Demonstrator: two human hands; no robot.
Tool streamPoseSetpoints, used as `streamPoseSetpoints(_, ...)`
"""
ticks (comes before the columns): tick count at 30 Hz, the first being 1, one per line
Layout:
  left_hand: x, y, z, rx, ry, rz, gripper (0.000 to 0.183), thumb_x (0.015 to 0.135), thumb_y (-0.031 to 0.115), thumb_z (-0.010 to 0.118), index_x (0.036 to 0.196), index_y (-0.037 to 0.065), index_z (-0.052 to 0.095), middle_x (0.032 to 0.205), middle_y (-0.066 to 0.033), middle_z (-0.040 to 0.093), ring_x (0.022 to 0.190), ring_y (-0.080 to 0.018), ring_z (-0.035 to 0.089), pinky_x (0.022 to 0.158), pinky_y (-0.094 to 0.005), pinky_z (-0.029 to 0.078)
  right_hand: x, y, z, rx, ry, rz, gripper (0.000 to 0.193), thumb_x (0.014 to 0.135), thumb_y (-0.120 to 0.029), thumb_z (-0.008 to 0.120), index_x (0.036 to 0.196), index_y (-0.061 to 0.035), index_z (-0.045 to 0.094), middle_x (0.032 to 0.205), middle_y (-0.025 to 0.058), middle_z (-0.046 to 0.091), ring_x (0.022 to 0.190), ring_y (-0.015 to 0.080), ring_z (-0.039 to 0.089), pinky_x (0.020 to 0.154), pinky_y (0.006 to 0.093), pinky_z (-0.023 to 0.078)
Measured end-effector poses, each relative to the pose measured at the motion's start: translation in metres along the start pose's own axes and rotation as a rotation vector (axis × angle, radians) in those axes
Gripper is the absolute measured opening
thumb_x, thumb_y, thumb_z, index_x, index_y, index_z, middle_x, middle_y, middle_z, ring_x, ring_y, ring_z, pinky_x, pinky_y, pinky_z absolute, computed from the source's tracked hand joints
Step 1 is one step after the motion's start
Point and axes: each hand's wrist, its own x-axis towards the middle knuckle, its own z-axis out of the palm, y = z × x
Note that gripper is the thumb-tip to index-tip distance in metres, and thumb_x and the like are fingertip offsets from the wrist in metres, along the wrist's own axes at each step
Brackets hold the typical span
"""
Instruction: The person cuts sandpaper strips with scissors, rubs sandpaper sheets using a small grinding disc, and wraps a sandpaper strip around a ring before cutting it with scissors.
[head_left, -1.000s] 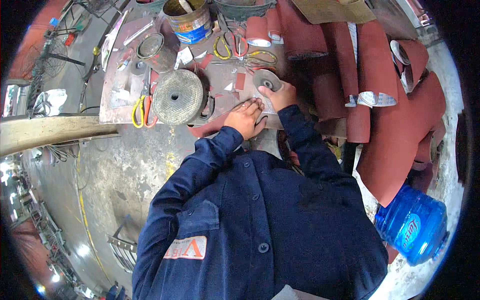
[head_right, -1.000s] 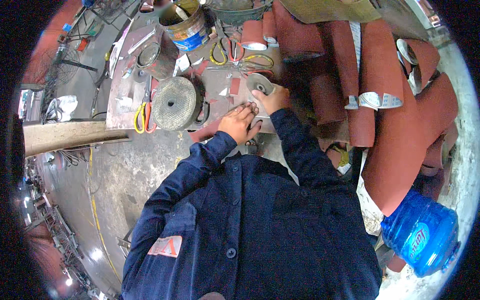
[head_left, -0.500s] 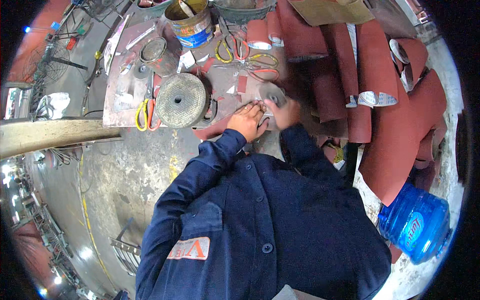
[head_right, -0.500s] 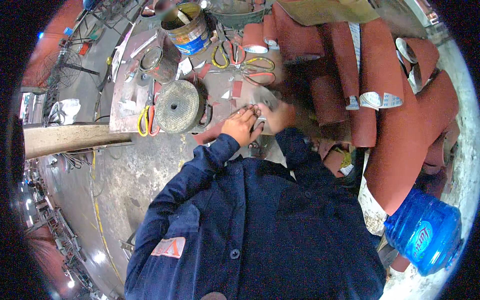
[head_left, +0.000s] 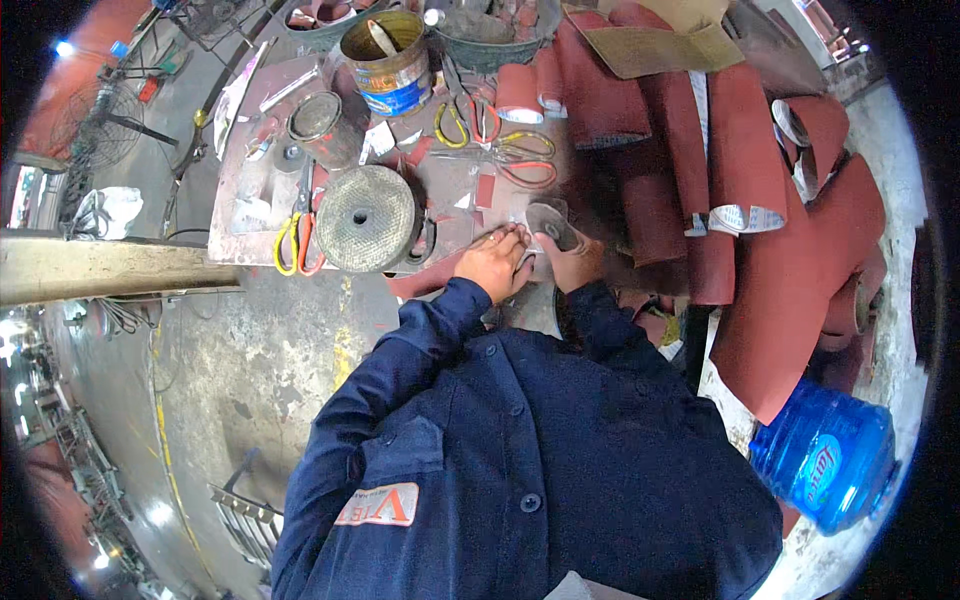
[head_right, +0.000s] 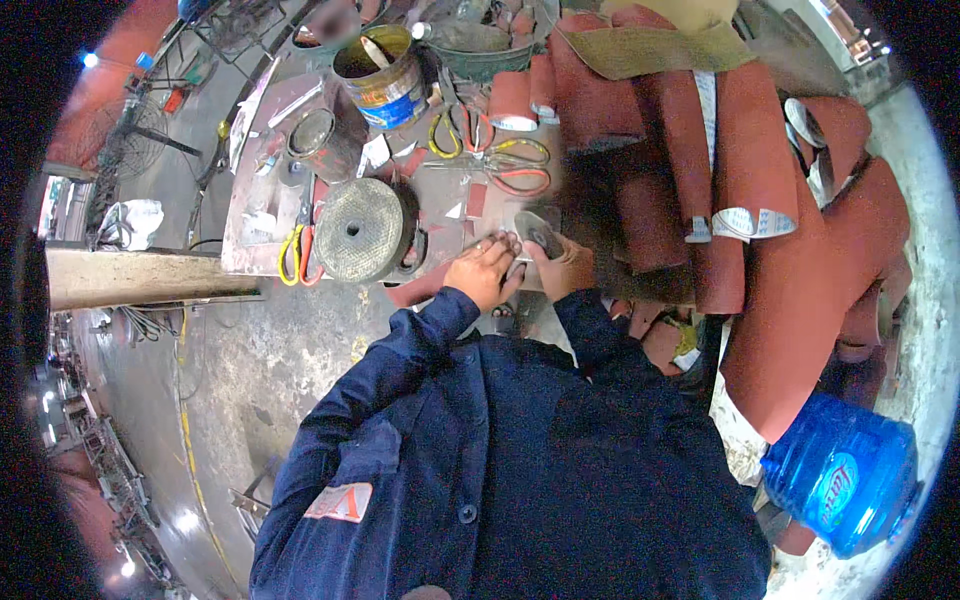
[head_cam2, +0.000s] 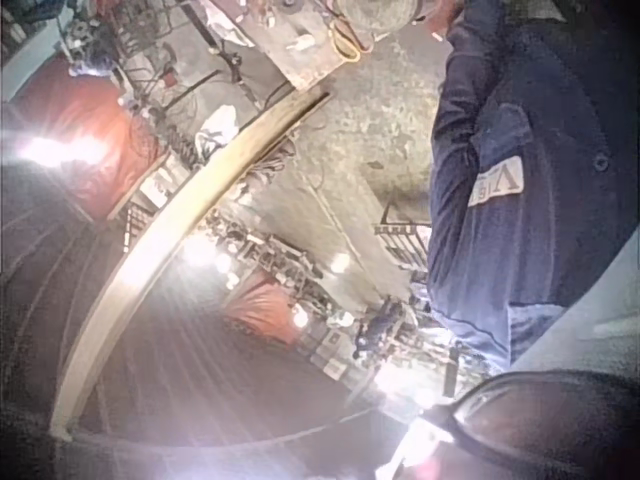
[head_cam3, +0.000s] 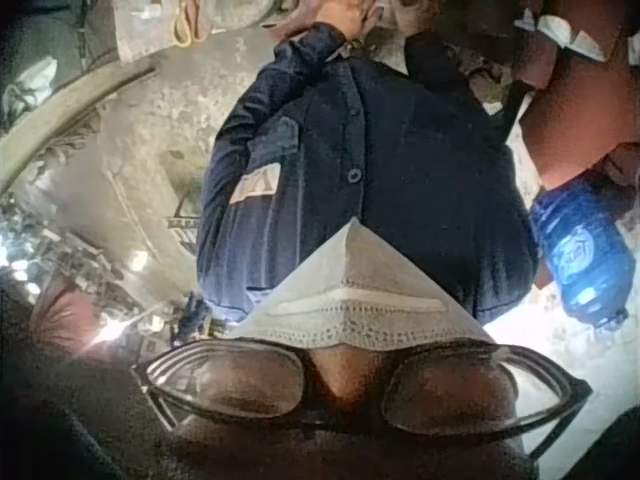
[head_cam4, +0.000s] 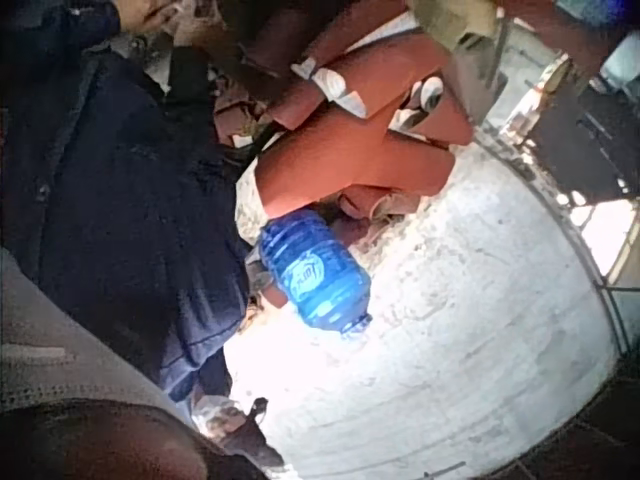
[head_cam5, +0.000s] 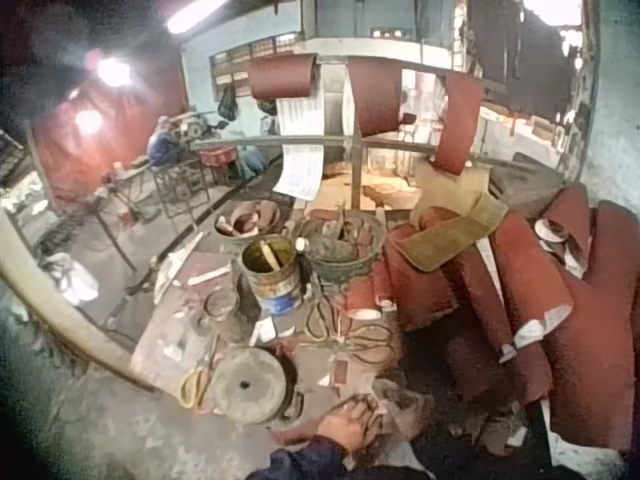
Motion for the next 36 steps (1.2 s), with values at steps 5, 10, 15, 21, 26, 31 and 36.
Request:
streamPoseSetpoints(5,0.003,-0.001,-0.004,-0.023,-0.043,-0.039,0.038,0.080,0.028,0.063,0.106,0.000,0.064,0.112,-0.0114,0.063,0.105,-0.0267,0.060,0.091,-0.0357,0.048,0.046,0.005,0.038,-0.117,-0.053,0.165,0.042,0.071,-0.037,0.075,0.095,-0.0033,0.070,0.085,0.0199,0.068,0.080,0.0359,0.067,0.071,0.0417,0.053)
streamPoseSetpoints(10,0.006,-0.004,-0.006,0.001,-0.035,-0.045,0.039,0.080,0.028,0.062,0.107,0.000,0.064,0.111,-0.0116,0.063,0.105,-0.0268,0.059,0.092,-0.0354,0.048,-0.005,0.011,0.003,0.108,0.036,0.000,0.046,0.072,-0.045,0.072,0.099,-0.0072,0.071,0.085,0.0188,0.068,0.078,0.0355,0.067,0.072,0.0432,0.053)
streamPoseSetpoints(15,0.003,0.001,-0.008,-0.034,-0.068,-0.037,0.038,0.080,0.027,0.063,0.106,0.000,0.064,0.109,-0.0125,0.063,0.105,-0.0274,0.059,0.091,-0.0359,0.048,0.033,0.015,0.035,-0.295,-0.039,0.187,0.051,0.069,-0.043,0.076,0.092,0.0023,0.069,0.086,0.0230,0.068,0.082,0.0357,0.067,0.071,0.0412,0.052)
streamPoseSetpoints(21,-0.001,-0.002,-0.003,0.013,-0.023,-0.032,0.038,0.080,0.027,0.063,0.106,0.001,0.064,0.110,-0.0119,0.063,0.105,-0.0272,0.059,0.091,-0.0355,0.048,0.006,-0.011,0.000,-0.089,-0.089,0.192,0.048,0.068,-0.046,0.074,0.093,-0.0049,0.071,0.083,0.0223,0.067,0.080,0.0362,0.067,0.073,0.0427,0.053)
streamPoseSetpoints(26,0.004,-0.001,-0.002,-0.013,-0.031,-0.050,0.038,0.080,0.028,0.062,0.107,0.001,0.064,0.110,-0.0117,0.063,0.106,-0.0278,0.060,0.092,-0.0354,0.048,0.024,0.009,0.023,-0.128,-0.033,0.122,0.052,0.067,-0.051,0.074,0.092,-0.0059,0.071,0.085,0.0214,0.067,0.082,0.0378,0.066,0.075,0.0442,0.052)
streamPoseSetpoints(31,0.000,-0.002,-0.003,0.000,-0.006,-0.049,0.036,0.081,0.028,0.062,0.106,0.002,0.065,0.108,-0.0122,0.064,0.104,-0.0279,0.061,0.090,-0.0357,0.049,0.029,0.026,0.027,-0.088,-0.134,0.165,0.051,0.067,-0.050,0.073,0.093,-0.0055,0.071,0.087,0.0215,0.067,0.084,0.0390,0.066,0.076,0.0454,0.052)
streamPoseSetpoints(36,0.005,-0.003,-0.001,0.007,-0.015,-0.042,0.035,0.081,0.028,0.062,0.104,0.002,0.065,0.108,-0.0124,0.064,0.102,-0.0275,0.061,0.090,-0.0354,0.049,0.002,0.002,0.000,0.028,-0.017,0.046,0.046,0.071,-0.044,0.072,0.098,-0.0065,0.070,0.087,0.0181,0.068,0.081,0.0362,0.066,0.074,0.0439,0.052)
